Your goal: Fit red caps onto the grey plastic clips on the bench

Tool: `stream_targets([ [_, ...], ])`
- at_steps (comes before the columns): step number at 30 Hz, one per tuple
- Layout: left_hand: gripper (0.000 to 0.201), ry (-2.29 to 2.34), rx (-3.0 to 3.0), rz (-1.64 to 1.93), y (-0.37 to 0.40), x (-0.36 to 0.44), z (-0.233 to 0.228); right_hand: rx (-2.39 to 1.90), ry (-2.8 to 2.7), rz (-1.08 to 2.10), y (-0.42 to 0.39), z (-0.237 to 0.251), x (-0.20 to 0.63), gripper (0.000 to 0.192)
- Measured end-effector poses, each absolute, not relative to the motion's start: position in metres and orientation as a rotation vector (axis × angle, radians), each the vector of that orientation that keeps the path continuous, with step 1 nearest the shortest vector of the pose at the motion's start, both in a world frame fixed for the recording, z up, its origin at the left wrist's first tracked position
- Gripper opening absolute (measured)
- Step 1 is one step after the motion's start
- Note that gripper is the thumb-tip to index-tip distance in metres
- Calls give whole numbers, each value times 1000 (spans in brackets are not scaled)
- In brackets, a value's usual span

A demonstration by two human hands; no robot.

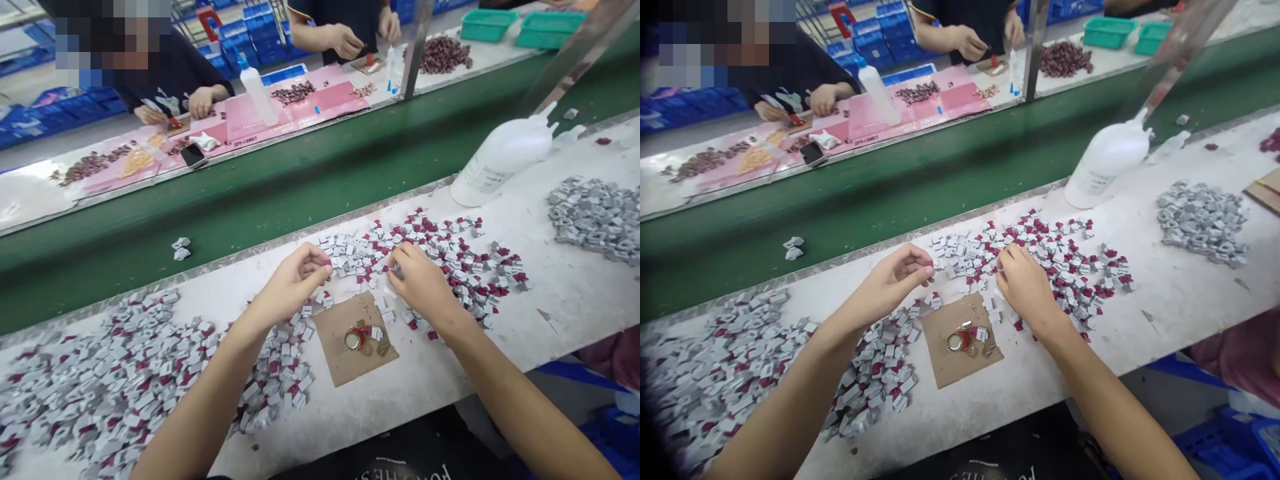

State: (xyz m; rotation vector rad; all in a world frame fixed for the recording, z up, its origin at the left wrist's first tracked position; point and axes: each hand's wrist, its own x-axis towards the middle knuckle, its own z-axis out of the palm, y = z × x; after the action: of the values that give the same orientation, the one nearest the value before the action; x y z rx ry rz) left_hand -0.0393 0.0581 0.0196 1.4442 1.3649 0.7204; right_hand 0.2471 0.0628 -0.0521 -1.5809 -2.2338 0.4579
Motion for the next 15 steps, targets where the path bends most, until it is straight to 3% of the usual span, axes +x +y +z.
stream_targets([
  [8, 14, 1491, 1505, 791, 102, -54, -6, -1522, -2353, 280, 37, -61, 244, 14],
  [15, 21, 1639, 1520, 794, 180, -53, -23, -1575, -2275, 276, 22, -66, 248, 18],
])
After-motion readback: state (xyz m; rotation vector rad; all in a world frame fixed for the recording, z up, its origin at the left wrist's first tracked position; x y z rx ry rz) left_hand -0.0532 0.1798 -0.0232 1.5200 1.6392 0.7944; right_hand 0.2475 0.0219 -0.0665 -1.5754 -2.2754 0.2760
